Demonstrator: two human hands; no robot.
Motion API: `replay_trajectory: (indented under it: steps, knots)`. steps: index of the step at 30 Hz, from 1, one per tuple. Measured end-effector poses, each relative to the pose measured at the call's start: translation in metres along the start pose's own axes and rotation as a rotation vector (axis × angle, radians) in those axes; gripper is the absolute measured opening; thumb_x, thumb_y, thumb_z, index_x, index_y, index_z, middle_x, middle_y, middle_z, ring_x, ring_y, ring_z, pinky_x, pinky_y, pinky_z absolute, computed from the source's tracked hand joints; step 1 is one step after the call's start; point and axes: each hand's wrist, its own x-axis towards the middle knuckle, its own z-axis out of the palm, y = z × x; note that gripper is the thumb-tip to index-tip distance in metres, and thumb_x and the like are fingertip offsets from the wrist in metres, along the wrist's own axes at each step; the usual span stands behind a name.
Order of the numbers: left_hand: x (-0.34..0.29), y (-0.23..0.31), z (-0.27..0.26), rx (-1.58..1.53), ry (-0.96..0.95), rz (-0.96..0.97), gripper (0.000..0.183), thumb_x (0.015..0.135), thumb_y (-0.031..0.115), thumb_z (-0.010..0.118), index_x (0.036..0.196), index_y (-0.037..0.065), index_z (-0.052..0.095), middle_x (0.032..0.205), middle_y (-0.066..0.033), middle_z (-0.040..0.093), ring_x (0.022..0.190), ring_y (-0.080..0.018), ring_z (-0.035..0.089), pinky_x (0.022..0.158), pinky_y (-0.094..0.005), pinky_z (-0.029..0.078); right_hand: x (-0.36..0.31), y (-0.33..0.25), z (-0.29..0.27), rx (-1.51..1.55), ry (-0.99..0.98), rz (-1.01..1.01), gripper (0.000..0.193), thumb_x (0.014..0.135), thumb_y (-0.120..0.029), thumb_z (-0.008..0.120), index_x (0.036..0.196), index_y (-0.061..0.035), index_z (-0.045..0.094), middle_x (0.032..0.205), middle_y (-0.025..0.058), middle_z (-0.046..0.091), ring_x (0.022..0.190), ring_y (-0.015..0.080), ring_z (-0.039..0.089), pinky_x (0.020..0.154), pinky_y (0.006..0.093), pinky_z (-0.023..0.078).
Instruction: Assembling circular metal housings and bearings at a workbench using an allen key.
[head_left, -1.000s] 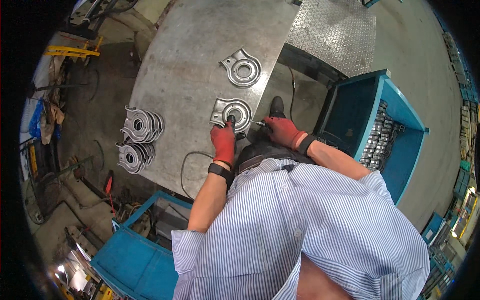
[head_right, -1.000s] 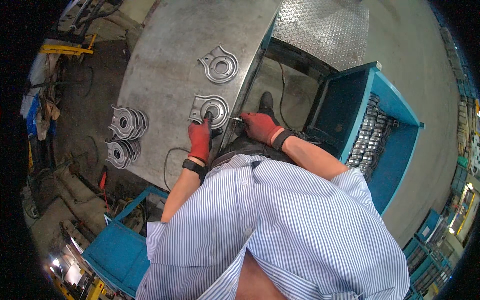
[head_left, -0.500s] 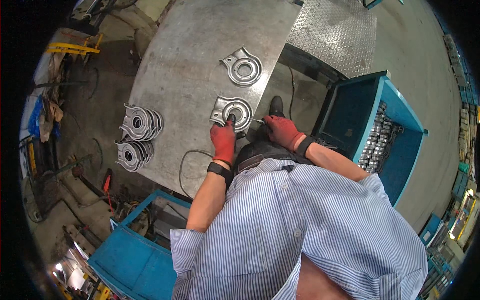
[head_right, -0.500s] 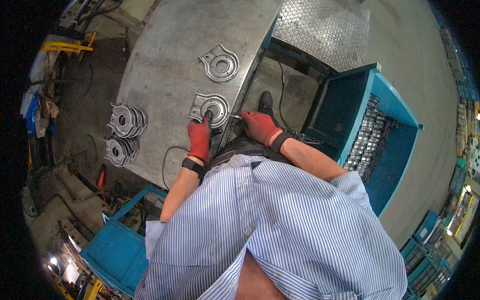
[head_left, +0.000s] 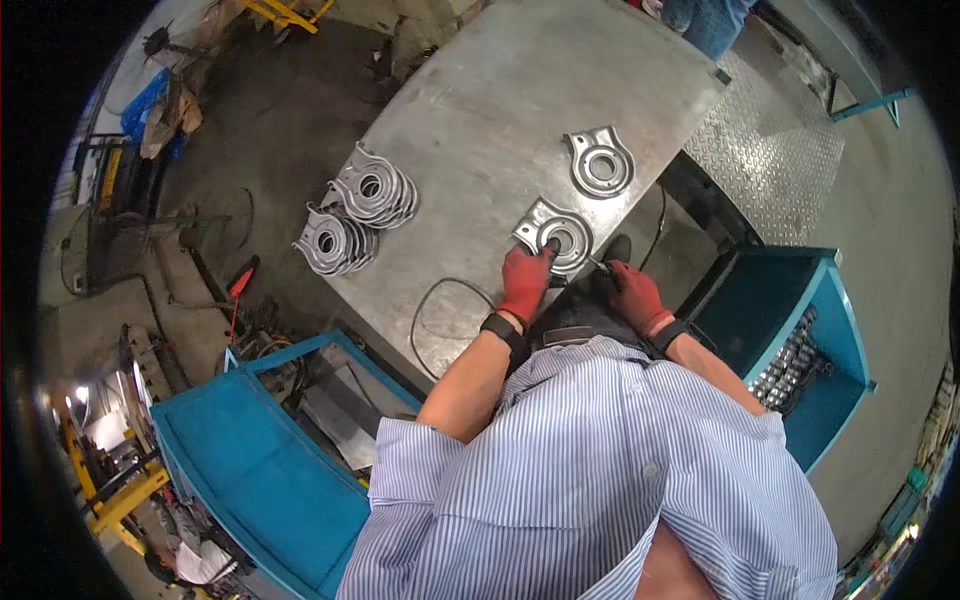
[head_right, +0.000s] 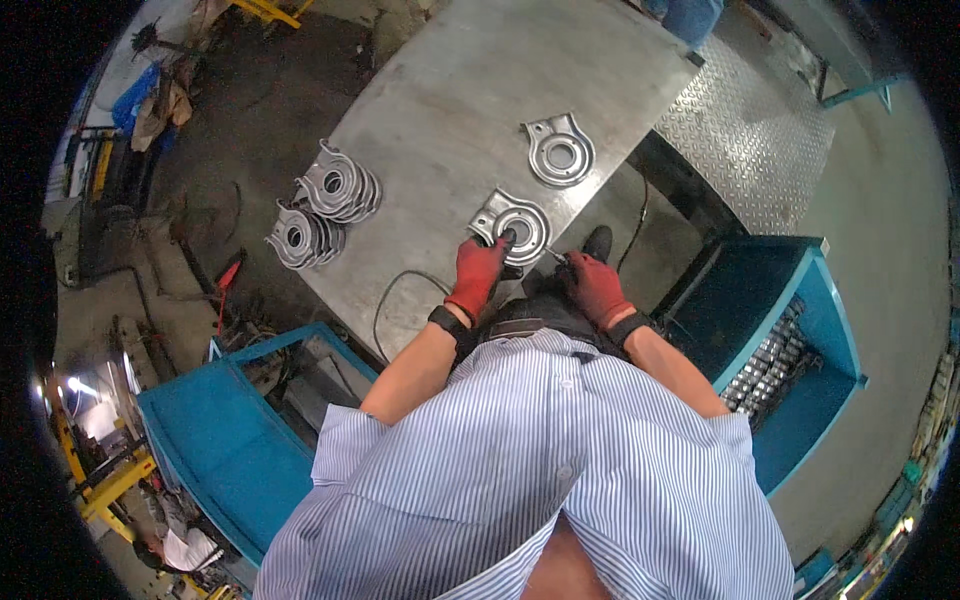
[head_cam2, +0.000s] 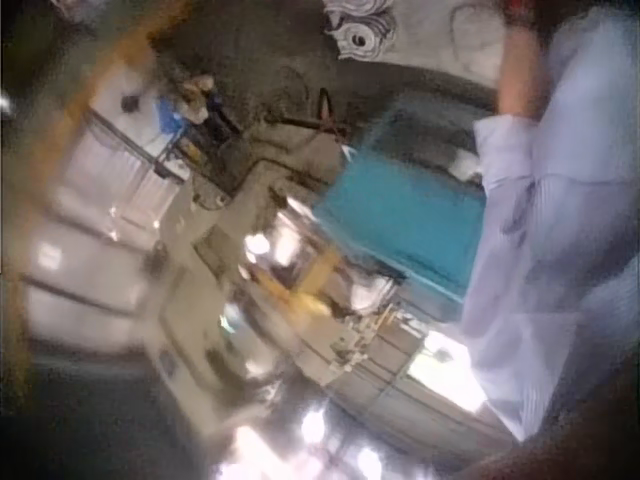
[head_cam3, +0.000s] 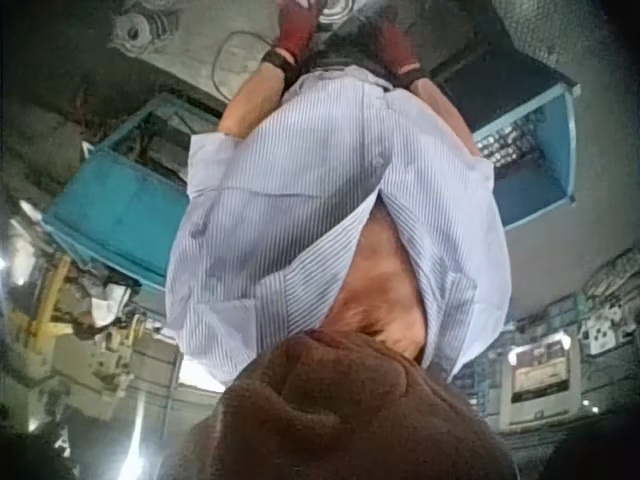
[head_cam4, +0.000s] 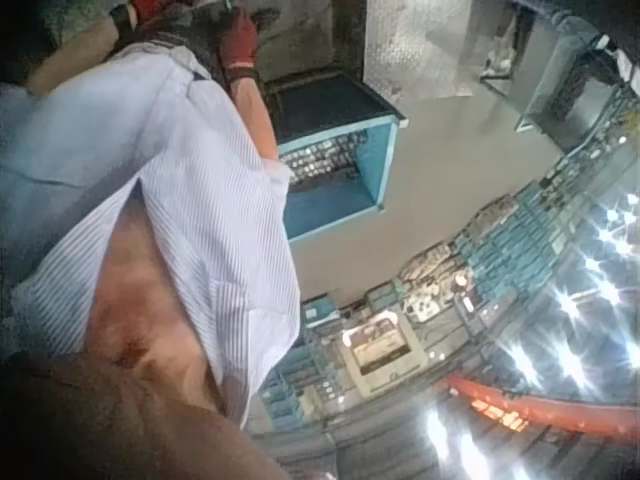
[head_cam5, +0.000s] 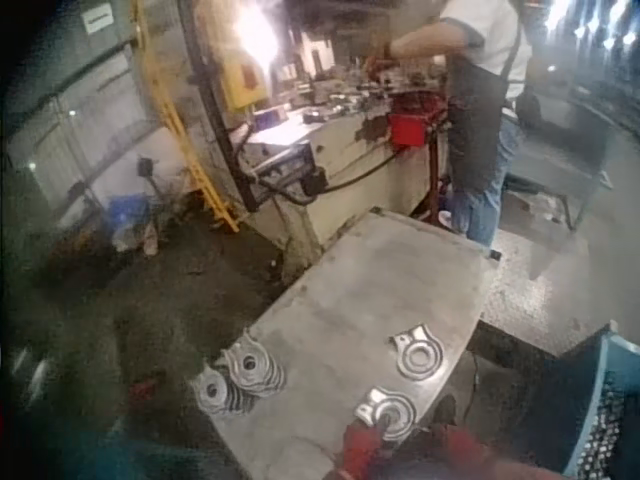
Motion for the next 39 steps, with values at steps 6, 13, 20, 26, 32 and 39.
replay_trajectory:
  steps: [6, 13, 20, 26, 32, 39]
  knots:
    - [-0.026, -0.009, -0.042, -0.19, -0.003, 0.131, 0.037, 0.084, 0.025, 0.061, 0.104, -0.006, 0.056, 0.096, -0.0246, 0.063, 0.091, -0.0399, 0.06, 0.078, -0.0416, 0.047, -0.001, 0.017, -0.003, 0.065, 0.172, -0.001, 0.037, 0.08, -0.015, 0.062, 0.115, -0.0061, 0.054, 0.1, 0.0214, 0.062, 0.09, 0.04, 0.059, 0.075, 0.0444, 0.049]
    - [-0.058, -0.064, -0.111, 0.253, 0.29, 0.09, 0.04, 0.085, 0.026, 0.059, 0.11, -0.005, 0.056, 0.098, -0.0246, 0.061, 0.092, -0.041, 0.058, 0.08, -0.0456, 0.045, 0.0, 0.003, -0.02, 0.098, 0.085, 0.004, 0.034, 0.082, -0.019, 0.062, 0.112, -0.0059, 0.055, 0.096, 0.0228, 0.063, 0.089, 0.0402, 0.06, 0.074, 0.0443, 0.049]
    - [-0.026, -0.037, -0.226, 0.269, 0.444, 0.069, 0.033, 0.084, 0.025, 0.059, 0.104, -0.001, 0.059, 0.095, -0.0261, 0.06, 0.091, -0.0433, 0.056, 0.078, -0.0474, 0.045, 0.005, 0.012, -0.016, 0.177, 0.119, 0.045, 0.032, 0.08, -0.012, 0.062, 0.11, -0.0026, 0.056, 0.094, 0.0222, 0.063, 0.088, 0.0381, 0.061, 0.075, 0.0409, 0.049]
    - [0.065, -0.005, -0.291, 0.576, 0.487, 0.217, 0.028, 0.083, 0.025, 0.059, 0.094, -0.001, 0.061, 0.091, -0.0242, 0.061, 0.087, -0.0423, 0.057, 0.075, -0.048, 0.045, 0.006, 0.0, -0.024, 0.146, 0.124, 0.084, 0.033, 0.08, -0.01, 0.062, 0.111, -0.0022, 0.056, 0.093, 0.0212, 0.064, 0.089, 0.0354, 0.063, 0.076, 0.0384, 0.048]
    - [0.101, -0.004, -0.288, 0.707, 0.53, 0.178, 0.034, 0.08, 0.028, 0.063, 0.099, 0.0, 0.06, 0.092, -0.0222, 0.063, 0.089, -0.0396, 0.059, 0.076, -0.0472, 0.046, -0.005, 0.015, -0.018, 0.135, 0.188, 0.113, 0.035, 0.079, -0.012, 0.063, 0.111, -0.0032, 0.056, 0.093, 0.023, 0.063, 0.089, 0.0401, 0.06, 0.075, 0.042, 0.048]
    - [0.067, 0.015, -0.273, 0.772, 0.629, 0.206, 0.049, 0.08, 0.031, 0.065, 0.114, 0.0, 0.05, 0.097, -0.0217, 0.064, 0.087, -0.0382, 0.062, 0.072, -0.0435, 0.049, -0.01, 0.002, -0.034, 0.188, 0.183, 0.174, 0.038, 0.08, -0.016, 0.062, 0.116, -0.007, 0.055, 0.1, 0.0206, 0.063, 0.093, 0.039, 0.059, 0.079, 0.0427, 0.049]
